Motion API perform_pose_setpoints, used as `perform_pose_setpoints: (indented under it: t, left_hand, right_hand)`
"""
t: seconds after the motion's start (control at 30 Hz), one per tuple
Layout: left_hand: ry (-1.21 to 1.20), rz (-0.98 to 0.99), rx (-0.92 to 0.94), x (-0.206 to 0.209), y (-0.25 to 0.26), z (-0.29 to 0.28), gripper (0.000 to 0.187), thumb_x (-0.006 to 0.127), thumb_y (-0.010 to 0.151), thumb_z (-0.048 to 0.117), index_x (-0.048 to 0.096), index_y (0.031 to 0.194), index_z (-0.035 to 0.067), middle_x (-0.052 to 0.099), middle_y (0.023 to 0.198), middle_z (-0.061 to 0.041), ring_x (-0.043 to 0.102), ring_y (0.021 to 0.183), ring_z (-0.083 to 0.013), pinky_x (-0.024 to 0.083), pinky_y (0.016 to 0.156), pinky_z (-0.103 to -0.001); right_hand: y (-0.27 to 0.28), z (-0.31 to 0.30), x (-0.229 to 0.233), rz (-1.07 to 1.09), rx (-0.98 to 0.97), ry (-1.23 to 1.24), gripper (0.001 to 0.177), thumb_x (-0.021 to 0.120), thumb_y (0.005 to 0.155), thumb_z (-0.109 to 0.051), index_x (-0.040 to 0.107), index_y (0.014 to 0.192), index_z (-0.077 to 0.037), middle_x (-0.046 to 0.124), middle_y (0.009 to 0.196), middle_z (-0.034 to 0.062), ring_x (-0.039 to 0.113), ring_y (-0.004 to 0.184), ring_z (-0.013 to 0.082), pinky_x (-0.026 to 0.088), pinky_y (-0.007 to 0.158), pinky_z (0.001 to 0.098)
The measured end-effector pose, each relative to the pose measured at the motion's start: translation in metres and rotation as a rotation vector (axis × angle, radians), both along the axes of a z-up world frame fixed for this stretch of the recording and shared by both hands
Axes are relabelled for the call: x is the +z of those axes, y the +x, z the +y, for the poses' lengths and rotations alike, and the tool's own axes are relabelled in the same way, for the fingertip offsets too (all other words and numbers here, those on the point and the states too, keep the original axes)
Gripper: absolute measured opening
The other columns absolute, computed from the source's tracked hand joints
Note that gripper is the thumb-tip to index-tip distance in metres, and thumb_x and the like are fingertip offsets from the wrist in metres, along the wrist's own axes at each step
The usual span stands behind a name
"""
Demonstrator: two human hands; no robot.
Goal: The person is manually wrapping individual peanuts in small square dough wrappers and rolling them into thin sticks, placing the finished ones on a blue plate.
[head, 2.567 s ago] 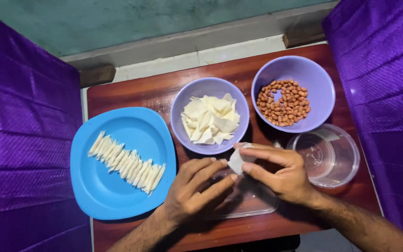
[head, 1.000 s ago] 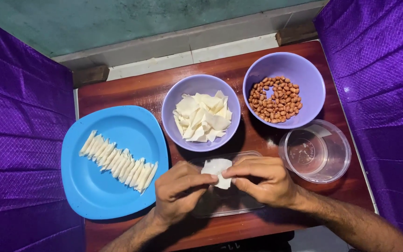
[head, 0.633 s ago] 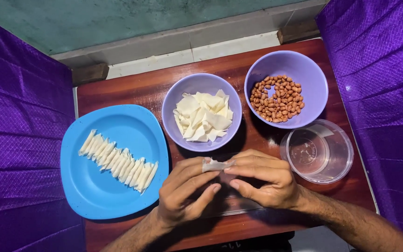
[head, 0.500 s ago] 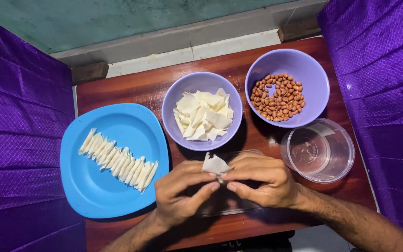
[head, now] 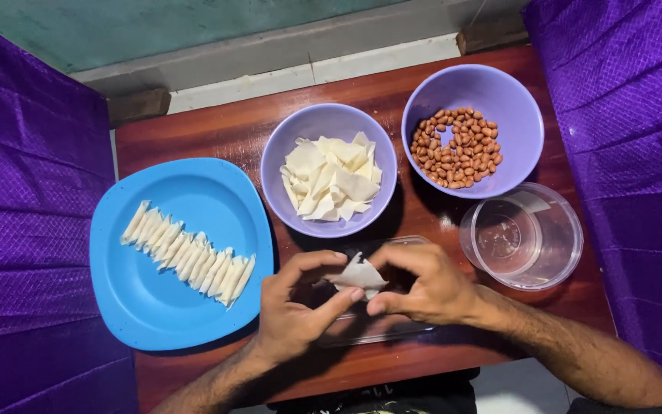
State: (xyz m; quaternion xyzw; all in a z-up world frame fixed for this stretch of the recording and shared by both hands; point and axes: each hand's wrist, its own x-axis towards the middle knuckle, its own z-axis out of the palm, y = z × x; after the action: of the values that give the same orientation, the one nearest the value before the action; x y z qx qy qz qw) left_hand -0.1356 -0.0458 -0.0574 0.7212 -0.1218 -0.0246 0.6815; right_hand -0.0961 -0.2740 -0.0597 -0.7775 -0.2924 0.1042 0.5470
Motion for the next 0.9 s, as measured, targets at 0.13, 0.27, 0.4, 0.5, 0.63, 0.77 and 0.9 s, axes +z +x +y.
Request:
perform_pose_setpoints:
  t: [0.13,0.27,0.4,0.5,0.63,0.77,0.9]
  left_hand:
    - [0.035,-0.015,-0.046,0.002,0.001,-0.003,0.043,0.081,0.079,-0.002,0.063,0.119,0.001,0.077,0.1,-0.009,0.072,0.08,-0.0119,0.06,0.071,-0.022]
    - [0.031,0.039,-0.028,0.0,0.002,-0.002,0.037,0.08,0.082,0.001,0.066,0.116,-0.001,0.08,0.096,-0.012,0.077,0.08,-0.0145,0.063,0.07,-0.022]
    - [0.027,0.027,0.025,0.001,0.004,0.001,0.032,0.08,0.084,0.002,0.067,0.113,0.0,0.08,0.094,-0.011,0.077,0.079,-0.0134,0.062,0.069,-0.021]
    - [0.003,-0.001,0.05,-0.002,0.003,0.002,0.03,0.079,0.085,0.0,0.066,0.113,0.0,0.076,0.101,-0.009,0.075,0.086,-0.013,0.063,0.078,-0.022]
    - [-0.021,0.0,0.063,-0.001,0.002,0.003,0.031,0.077,0.086,-0.004,0.064,0.113,-0.001,0.076,0.103,-0.011,0.075,0.088,-0.014,0.063,0.081,-0.023]
    - [-0.067,0.007,0.041,0.0,0.002,0.001,0.031,0.073,0.089,-0.005,0.06,0.116,-0.001,0.076,0.104,-0.014,0.077,0.096,-0.0181,0.065,0.086,-0.027]
    - [0.001,-0.002,-0.012,-0.002,0.0,0.002,0.033,0.077,0.086,-0.001,0.062,0.116,0.0,0.074,0.105,-0.011,0.075,0.092,-0.0161,0.065,0.083,-0.026]
  right_hand:
    - [-0.005,0.006,0.001,-0.021,0.098,0.092,0.024,0.07,0.093,-0.021,0.078,0.109,-0.006,0.061,0.065,0.0,0.048,0.055,0.0114,0.04,0.053,0.0286]
    - [-0.007,0.004,0.005,-0.01,0.091,0.126,0.022,0.063,0.097,-0.016,0.075,0.109,-0.001,0.075,0.078,0.0034,0.059,0.06,0.0115,0.047,0.054,0.0263]
    - [-0.006,0.0,0.006,-0.009,0.053,0.108,0.023,0.06,0.098,-0.014,0.073,0.111,0.0,0.073,0.076,0.0027,0.056,0.057,0.0112,0.046,0.052,0.0264]
    - [-0.007,0.0,0.009,-0.003,0.048,0.086,0.024,0.06,0.098,-0.015,0.074,0.112,0.0,0.071,0.071,0.0024,0.053,0.055,0.0105,0.043,0.05,0.0262]
    - [-0.006,0.001,0.01,-0.013,0.071,0.093,0.025,0.061,0.096,-0.011,0.072,0.116,0.001,0.076,0.083,0.0065,0.059,0.06,0.0128,0.049,0.056,0.0273]
    - [-0.007,0.002,0.004,-0.014,0.153,0.069,0.018,0.071,0.09,-0.014,0.073,0.103,-0.002,0.076,0.084,0.0064,0.063,0.061,0.0155,0.049,0.055,0.0283]
    - [-0.007,0.003,-0.005,0.046,0.144,0.072,0.051,0.082,0.081,-0.034,0.065,0.118,-0.002,0.076,0.096,0.0068,0.071,0.073,0.0139,0.06,0.065,0.026]
